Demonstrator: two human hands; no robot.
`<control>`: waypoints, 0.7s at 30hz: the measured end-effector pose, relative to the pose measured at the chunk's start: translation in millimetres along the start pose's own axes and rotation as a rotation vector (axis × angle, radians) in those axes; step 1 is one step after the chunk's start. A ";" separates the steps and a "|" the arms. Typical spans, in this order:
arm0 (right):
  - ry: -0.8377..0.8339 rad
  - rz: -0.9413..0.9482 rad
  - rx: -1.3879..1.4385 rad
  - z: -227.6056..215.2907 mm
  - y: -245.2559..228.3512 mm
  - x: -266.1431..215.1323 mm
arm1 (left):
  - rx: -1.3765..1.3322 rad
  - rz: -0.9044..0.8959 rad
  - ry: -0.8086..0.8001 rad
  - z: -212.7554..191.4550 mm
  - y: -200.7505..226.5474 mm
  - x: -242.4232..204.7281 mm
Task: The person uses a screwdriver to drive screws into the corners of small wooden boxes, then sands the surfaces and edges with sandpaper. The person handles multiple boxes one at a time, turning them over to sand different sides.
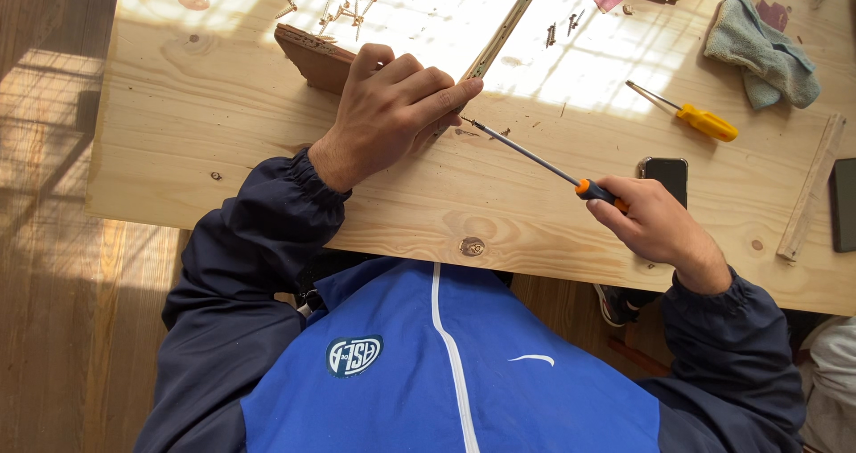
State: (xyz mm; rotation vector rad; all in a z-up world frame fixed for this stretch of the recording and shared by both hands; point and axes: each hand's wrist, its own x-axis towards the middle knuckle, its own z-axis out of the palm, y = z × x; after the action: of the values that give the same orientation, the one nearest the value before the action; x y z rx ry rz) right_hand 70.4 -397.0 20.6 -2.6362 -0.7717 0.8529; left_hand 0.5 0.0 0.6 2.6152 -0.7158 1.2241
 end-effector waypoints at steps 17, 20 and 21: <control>0.596 -0.276 -0.345 16.1 -11.8 -4.5 | 0.004 0.001 0.007 -0.6 0.2 0.4; 0.583 -0.236 -0.362 19.7 1.3 0.8 | -0.002 -0.005 0.008 -0.1 0.7 -0.1; 0.567 -0.174 -0.383 21.0 7.7 4.4 | -0.004 -0.010 0.009 0.4 0.2 -0.1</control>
State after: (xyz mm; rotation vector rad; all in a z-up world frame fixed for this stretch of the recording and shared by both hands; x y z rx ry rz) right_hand 63.8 -399.1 -1.2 -2.8460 -1.0498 -0.1148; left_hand 0.6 -0.2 0.2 2.6053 -0.7019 1.2288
